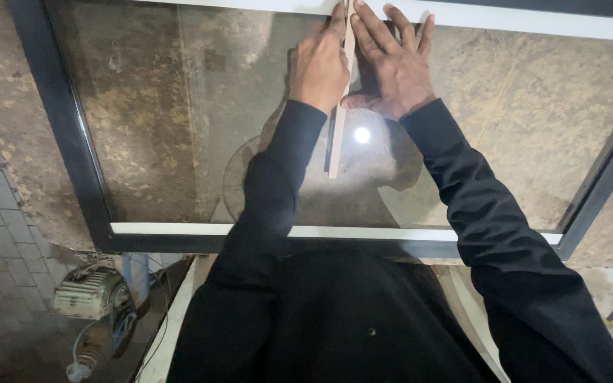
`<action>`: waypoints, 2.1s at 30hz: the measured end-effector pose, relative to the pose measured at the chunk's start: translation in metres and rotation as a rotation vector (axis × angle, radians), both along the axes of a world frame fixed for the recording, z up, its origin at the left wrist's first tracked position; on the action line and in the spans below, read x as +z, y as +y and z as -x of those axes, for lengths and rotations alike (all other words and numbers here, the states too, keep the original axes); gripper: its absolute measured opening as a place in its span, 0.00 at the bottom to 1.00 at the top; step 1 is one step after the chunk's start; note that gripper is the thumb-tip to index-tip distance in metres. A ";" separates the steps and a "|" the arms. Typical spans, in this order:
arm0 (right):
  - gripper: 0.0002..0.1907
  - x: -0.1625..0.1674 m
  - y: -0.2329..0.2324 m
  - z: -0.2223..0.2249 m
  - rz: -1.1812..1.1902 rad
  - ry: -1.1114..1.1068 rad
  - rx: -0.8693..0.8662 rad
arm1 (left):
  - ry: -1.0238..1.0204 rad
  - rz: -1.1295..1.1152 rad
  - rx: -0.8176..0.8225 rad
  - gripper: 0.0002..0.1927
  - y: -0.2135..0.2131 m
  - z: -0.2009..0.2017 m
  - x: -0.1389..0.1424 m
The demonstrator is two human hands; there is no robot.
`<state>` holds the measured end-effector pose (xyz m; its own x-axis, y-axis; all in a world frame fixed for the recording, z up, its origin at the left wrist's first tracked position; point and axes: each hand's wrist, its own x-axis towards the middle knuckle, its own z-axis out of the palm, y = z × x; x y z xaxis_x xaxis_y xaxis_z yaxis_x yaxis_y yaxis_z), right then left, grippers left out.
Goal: The person fits white trim strips along the inner edges of a black frame holding a glass pane, pressing them into place and aligning them. They then measure a thin wooden strip against the frame and cut it to length with a yellow utility knife, repositioning the frame on the workbench.
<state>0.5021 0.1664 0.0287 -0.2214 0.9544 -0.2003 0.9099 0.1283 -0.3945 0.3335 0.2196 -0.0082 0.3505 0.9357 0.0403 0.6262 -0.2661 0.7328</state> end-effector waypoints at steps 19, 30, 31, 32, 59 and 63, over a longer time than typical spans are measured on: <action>0.69 -0.005 -0.004 -0.001 -0.049 0.054 -0.007 | 0.252 -0.135 -0.084 0.11 0.016 -0.010 0.021; 0.67 -0.008 -0.007 0.000 -0.092 0.043 -0.012 | 0.206 -0.160 -0.041 0.12 0.004 -0.008 0.029; 0.67 -0.008 -0.007 0.001 -0.094 0.033 -0.013 | 0.201 -0.161 -0.040 0.12 0.003 -0.008 0.030; 0.67 -0.008 -0.007 0.001 -0.096 0.023 -0.012 | 0.260 -0.107 -0.055 0.11 0.001 -0.007 0.032; 0.66 -0.009 -0.004 0.000 -0.134 0.004 0.014 | 0.257 -0.020 0.072 0.30 -0.017 -0.014 0.025; 0.67 -0.006 -0.004 0.000 -0.070 0.011 -0.010 | 0.227 0.012 0.129 0.25 -0.019 -0.018 0.017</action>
